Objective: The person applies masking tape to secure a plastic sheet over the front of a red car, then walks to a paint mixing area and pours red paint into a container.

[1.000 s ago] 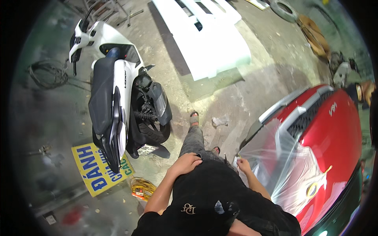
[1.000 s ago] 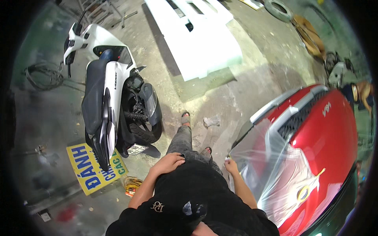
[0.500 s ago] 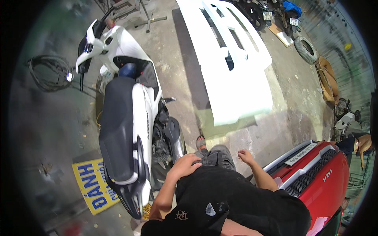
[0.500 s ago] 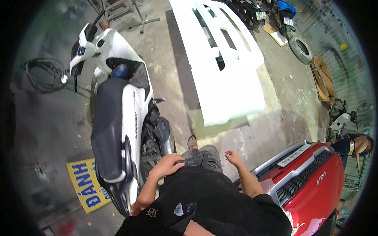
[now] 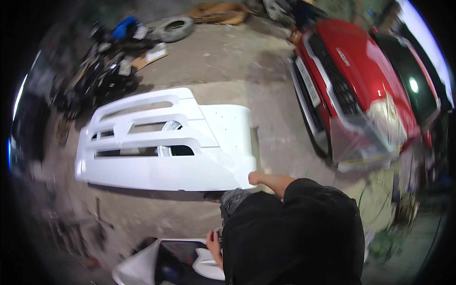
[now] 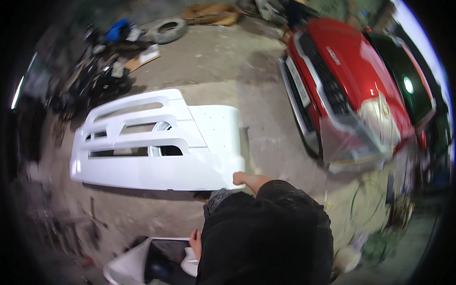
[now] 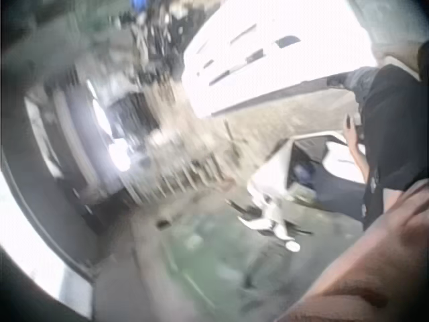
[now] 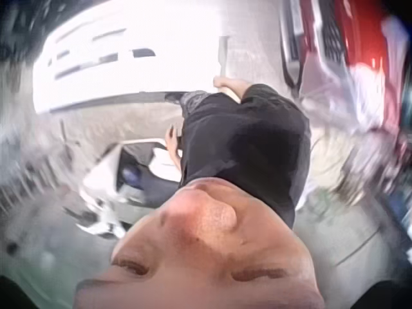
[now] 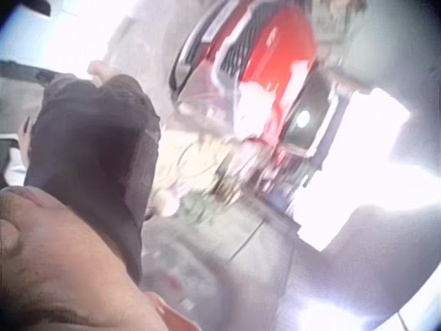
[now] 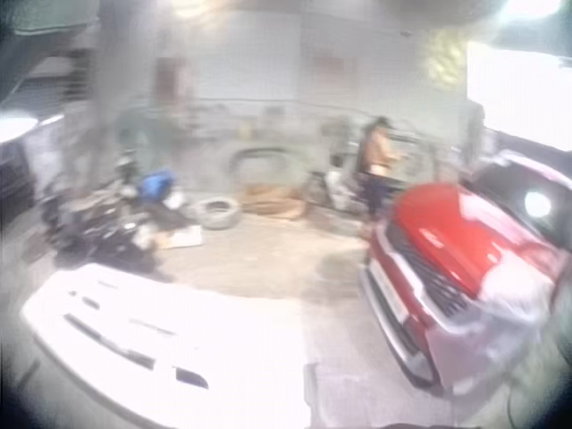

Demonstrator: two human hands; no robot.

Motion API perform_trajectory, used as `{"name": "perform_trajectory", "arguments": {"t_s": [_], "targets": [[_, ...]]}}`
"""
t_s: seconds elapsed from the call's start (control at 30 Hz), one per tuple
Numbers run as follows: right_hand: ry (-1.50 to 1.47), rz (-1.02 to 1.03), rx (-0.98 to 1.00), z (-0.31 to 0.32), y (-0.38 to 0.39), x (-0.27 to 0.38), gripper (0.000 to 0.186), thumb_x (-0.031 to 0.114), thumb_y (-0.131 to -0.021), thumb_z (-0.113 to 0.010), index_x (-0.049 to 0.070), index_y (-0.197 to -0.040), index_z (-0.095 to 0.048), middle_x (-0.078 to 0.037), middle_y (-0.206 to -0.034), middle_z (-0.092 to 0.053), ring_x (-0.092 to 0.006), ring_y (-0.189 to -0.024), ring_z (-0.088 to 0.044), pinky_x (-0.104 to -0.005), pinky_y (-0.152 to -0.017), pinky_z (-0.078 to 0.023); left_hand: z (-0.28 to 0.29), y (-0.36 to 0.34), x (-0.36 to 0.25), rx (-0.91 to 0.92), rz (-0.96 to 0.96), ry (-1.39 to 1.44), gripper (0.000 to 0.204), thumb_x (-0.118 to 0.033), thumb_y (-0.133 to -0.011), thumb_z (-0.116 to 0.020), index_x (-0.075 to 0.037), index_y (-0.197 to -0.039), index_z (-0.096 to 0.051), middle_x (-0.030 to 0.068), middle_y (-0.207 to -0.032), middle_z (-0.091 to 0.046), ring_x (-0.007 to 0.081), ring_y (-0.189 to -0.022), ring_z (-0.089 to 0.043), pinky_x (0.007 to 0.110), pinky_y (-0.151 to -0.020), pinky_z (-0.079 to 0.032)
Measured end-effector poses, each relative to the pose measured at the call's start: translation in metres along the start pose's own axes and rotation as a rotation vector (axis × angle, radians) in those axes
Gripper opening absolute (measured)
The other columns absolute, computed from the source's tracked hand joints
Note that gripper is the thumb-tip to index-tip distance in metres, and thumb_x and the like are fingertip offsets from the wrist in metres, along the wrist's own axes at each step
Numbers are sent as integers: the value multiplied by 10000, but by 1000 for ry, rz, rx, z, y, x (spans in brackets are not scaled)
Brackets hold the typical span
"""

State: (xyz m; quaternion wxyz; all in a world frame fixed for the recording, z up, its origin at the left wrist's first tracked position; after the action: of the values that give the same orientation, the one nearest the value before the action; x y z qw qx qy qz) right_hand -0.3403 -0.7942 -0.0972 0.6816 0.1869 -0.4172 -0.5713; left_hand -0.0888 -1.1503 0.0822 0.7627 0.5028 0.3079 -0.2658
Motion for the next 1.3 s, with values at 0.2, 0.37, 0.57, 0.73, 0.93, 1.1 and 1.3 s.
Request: {"name": "perform_trajectory", "arguments": {"t_s": [0.2, 0.37, 0.57, 0.73, 0.93, 1.1, 1.3], "targets": [[-382, 29, -116, 18, -5, 192, 268, 224, -781, -602, 50, -934, -738, -224, -969, -715, -362, -927, -688, -474, -815, -530, 137, -83, 8, 82, 307, -75, 328, -247, -991, -590, -19, -1226, -596, 111, -1120, -643, 180, -918, -631, 316, -874, -493], [-324, -114, -44, 30, -48, 277, 292, 200, -784, -605, 82, -1016, -736, -191, -1061, -713, -342, -1031, -669, -458, -883, -520, 242, -194, -9, 77, 330, -38, 266, -269, -980, -592, -51, -1132, -599, 85, -1020, -622, 175, -847, -609, 317, -802, -480], [-449, -316, -302, 27, -101, 330, 295, 183, -781, -590, 75, -1007, -745, -202, -1055, -714, -362, -1015, -677, -454, -879, -529, 387, -299, 0, 76, 351, -2, 212, -296, -968, -594, -91, -1020, -601, 54, -899, -597, 168, -761, -583, 319, -715, -465], [-368, -325, -304, -6, -128, 464, 297, 238, -800, -575, 25, -936, -731, -244, -958, -697, -372, -939, -690, -468, -809, -535, 541, -345, 33, -54, 437, 118, 198, -319, -957, -596, -123, -926, -604, 29, -798, -575, 163, -690, -561, 320, -642, -452], [-576, 56, -76, -97, -146, 629, 409, 408, -820, -676, 31, -967, -736, -134, -815, -709, -239, -798, -688, -389, -745, -511, 659, -428, 95, 209, 355, 252, 212, -310, -952, -610, -109, -900, -655, -11, -737, -584, 132, -630, -545, 296, -558, -424], [-626, -38, 98, -45, -225, 727, 194, 160, -899, -640, -22, -940, -694, -74, -801, -696, -172, -750, -657, -309, -697, -514, 746, -475, 56, -163, 262, 321, 251, -292, -968, -620, -75, -1089, -659, -32, -764, -556, 78, -617, -502, 246, -489, -382], [-391, -316, 208, -14, -375, 780, 125, 130, -849, -614, 24, -828, -677, -93, -714, -668, -220, -558, -648, -377, -470, -491, 816, -451, 84, -271, 465, 617, 222, -297, -962, -636, -88, -1024, -675, 15, -813, -612, 116, -690, -581, 309, -551, -431]]}}
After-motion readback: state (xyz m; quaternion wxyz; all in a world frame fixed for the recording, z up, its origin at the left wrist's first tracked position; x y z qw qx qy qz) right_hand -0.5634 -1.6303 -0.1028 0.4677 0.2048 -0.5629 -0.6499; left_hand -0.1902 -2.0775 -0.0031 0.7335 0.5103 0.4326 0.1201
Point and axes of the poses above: each hand's wrist, its own y-axis away from the middle knuckle, its own z-axis out of the back of the hand, x = y × z, the point moved 10 cm from there along -y, towards the middle knuckle
